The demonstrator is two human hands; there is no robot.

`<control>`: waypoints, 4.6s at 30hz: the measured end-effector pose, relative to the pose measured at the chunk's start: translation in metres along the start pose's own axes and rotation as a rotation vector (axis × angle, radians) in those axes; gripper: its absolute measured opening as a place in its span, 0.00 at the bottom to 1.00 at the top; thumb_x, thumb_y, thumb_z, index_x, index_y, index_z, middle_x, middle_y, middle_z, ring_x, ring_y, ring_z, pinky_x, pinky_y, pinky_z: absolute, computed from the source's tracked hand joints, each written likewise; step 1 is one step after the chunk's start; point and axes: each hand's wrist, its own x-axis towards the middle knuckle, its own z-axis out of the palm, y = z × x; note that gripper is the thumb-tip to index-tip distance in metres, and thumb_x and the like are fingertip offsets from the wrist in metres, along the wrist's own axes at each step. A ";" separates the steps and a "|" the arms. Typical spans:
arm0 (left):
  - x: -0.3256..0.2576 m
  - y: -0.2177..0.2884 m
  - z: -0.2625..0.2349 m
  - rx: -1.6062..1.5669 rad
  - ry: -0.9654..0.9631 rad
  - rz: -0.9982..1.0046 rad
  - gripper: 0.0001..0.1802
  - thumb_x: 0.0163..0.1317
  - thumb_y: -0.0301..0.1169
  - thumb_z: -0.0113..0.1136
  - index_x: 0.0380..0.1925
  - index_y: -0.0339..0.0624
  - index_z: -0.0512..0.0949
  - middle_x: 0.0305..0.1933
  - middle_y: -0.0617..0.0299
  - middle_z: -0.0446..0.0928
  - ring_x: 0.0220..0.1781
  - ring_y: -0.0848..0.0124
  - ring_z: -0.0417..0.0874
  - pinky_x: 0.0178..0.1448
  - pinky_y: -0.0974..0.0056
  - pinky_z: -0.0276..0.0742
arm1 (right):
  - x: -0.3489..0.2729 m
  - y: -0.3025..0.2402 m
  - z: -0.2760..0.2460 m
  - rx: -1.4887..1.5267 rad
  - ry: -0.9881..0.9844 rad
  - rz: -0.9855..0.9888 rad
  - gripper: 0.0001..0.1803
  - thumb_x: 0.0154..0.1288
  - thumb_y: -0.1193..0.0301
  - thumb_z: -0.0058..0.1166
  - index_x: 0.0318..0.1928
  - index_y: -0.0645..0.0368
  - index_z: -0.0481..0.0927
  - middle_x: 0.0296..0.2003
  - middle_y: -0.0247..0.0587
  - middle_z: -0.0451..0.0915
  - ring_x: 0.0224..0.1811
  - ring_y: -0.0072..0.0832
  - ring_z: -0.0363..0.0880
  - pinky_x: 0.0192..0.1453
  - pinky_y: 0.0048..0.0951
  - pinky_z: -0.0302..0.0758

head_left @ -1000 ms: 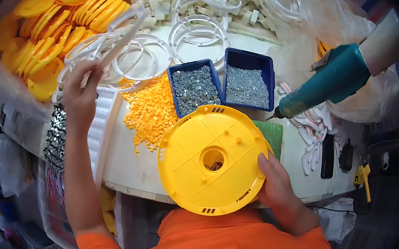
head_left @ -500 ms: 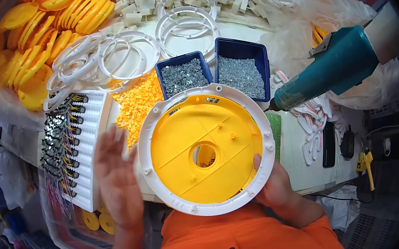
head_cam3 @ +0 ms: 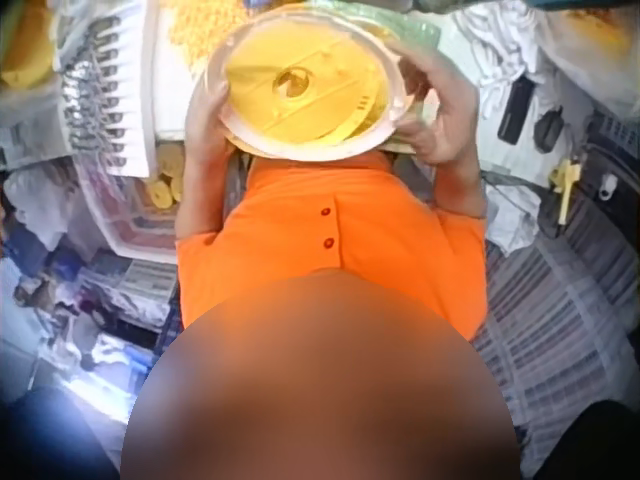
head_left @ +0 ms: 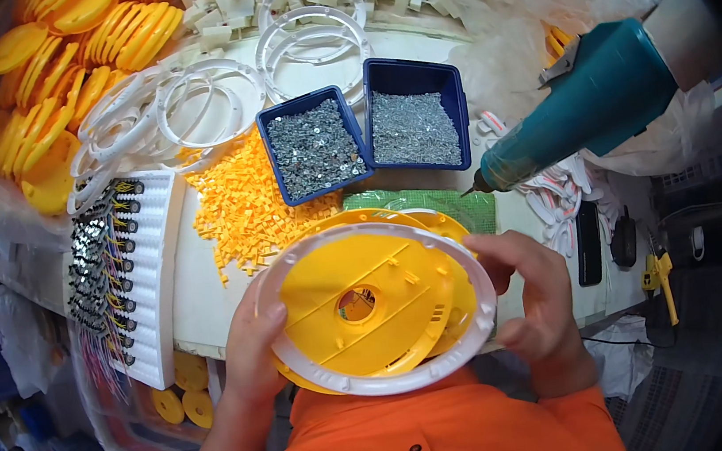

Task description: Assembling small yellow plastic components using an electric screwdriver and a soldering iron at a factory workbench.

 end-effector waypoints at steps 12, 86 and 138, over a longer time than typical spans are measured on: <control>-0.002 -0.004 0.010 -0.081 -0.057 -0.175 0.52 0.75 0.69 0.30 0.74 0.27 0.59 0.73 0.40 0.69 0.75 0.53 0.71 0.79 0.51 0.65 | 0.007 0.001 0.017 -0.273 -0.092 0.096 0.20 0.72 0.68 0.60 0.62 0.58 0.84 0.20 0.43 0.81 0.20 0.37 0.81 0.27 0.34 0.75; 0.023 -0.037 -0.002 0.847 0.103 0.169 0.18 0.68 0.27 0.59 0.58 0.39 0.76 0.53 0.52 0.79 0.42 0.63 0.85 0.39 0.62 0.82 | -0.016 0.016 0.013 -0.418 -0.153 -0.132 0.21 0.49 0.68 0.72 0.45 0.59 0.82 0.52 0.51 0.84 0.48 0.45 0.80 0.55 0.44 0.75; 0.061 0.033 0.053 1.086 -0.590 0.586 0.49 0.46 0.25 0.70 0.74 0.40 0.65 0.55 0.49 0.79 0.54 0.51 0.81 0.63 0.56 0.77 | -0.017 0.038 -0.045 -0.091 -0.041 -0.111 0.50 0.64 0.30 0.55 0.59 0.69 0.75 0.53 0.53 0.84 0.51 0.38 0.86 0.55 0.38 0.81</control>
